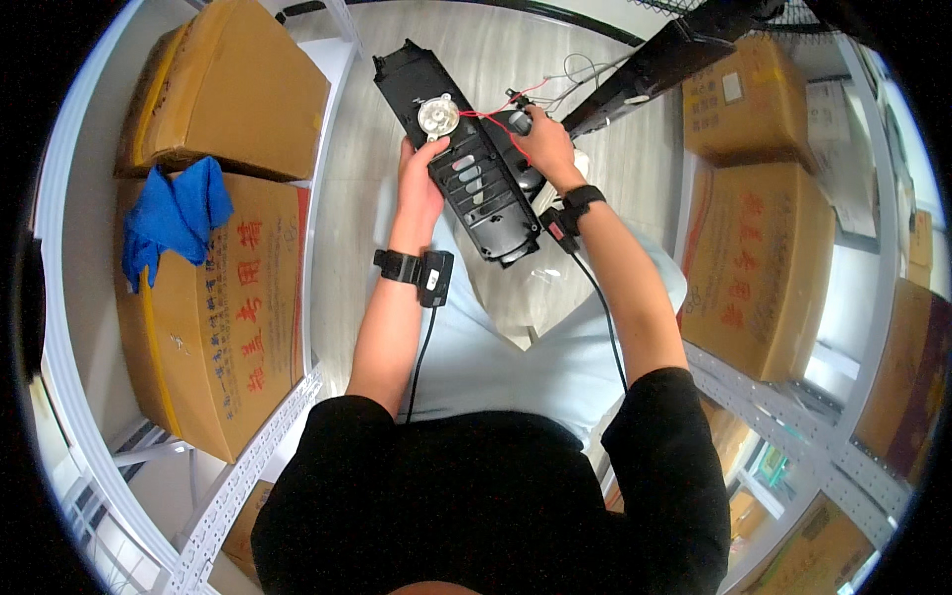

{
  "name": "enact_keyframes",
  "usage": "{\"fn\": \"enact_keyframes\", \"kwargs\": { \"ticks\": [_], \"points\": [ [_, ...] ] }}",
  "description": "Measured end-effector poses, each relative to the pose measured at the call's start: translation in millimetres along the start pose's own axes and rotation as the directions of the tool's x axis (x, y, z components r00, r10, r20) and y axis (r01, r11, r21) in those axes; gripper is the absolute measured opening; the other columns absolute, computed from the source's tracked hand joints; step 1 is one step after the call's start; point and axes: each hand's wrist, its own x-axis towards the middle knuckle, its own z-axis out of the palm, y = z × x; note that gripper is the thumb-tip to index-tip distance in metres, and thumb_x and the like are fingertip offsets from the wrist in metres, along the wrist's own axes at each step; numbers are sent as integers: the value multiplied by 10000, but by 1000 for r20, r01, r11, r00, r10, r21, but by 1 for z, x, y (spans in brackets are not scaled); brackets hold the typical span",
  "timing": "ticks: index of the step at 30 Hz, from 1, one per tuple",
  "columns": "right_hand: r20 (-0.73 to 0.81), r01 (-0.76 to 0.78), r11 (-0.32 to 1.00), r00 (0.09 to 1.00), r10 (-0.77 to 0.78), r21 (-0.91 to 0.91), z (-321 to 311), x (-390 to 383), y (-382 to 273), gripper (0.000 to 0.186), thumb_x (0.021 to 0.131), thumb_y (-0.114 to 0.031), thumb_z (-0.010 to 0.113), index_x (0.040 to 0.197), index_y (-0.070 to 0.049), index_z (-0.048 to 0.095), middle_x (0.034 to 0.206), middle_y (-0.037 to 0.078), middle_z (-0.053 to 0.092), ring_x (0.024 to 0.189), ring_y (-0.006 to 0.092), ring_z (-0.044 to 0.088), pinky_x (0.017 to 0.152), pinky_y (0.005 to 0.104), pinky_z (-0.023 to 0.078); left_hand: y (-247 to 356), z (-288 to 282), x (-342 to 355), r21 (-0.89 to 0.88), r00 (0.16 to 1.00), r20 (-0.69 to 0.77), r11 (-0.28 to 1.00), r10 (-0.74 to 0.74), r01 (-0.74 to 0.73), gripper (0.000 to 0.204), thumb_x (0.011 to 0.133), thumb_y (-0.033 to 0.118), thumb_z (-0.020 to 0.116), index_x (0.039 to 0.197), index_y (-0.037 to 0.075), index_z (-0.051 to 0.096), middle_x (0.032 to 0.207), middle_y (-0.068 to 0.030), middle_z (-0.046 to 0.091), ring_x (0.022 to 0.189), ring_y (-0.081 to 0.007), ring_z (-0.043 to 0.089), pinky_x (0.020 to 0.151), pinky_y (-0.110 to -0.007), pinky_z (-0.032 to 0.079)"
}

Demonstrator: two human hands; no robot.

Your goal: The person sits on the floor and uses a screwdriver to remove and reinsert screws on a black electronic device with exposed wires. They repeatedly adjust the device and its internal components while seated.

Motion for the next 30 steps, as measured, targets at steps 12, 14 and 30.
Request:
{"fn": "enact_keyframes", "kwargs": {
  "ticks": [12, 14, 30],
  "points": [
    [103, -86, 956, 988, 119, -280, 11, 60, -7, 635, 750, -163, 637, 1326, -8, 419, 967, 236, 683, 916, 391, 673, 812, 437, 547, 13, 2, -6, -72, 996, 92, 997, -8, 15, 559, 756, -30, 545, 1285, 44, 380, 1167, -112, 535, 1047, -242, 569, 903, -402, 479],
    [121, -63, 948, 987, 105, -311, 11, 65, -6, 459, 750, -159, 628, 1174, 14, 605, 959, 232, 689, 908, 385, 679, 802, 425, 554, 13, 2, -5, -64, 993, 114, 998, -14, 21, 579, 758, -27, 542, 1307, 50, 375, 1183, -112, 531, 1062, -243, 566, 906, -405, 480],
    [296, 9, 844, 939, 178, -536, 24, 27, -3, 246, 849, -206, 588, 984, -69, 742, 1064, 158, 702, 985, 301, 692, 806, 426, 569, 10, 5, -7, -87, 994, 105, 996, -9, 18, 482, 781, -21, 516, 1250, 74, 460, 1223, -92, 575, 1136, -258, 562, 975, -431, 461]
  ]
}}
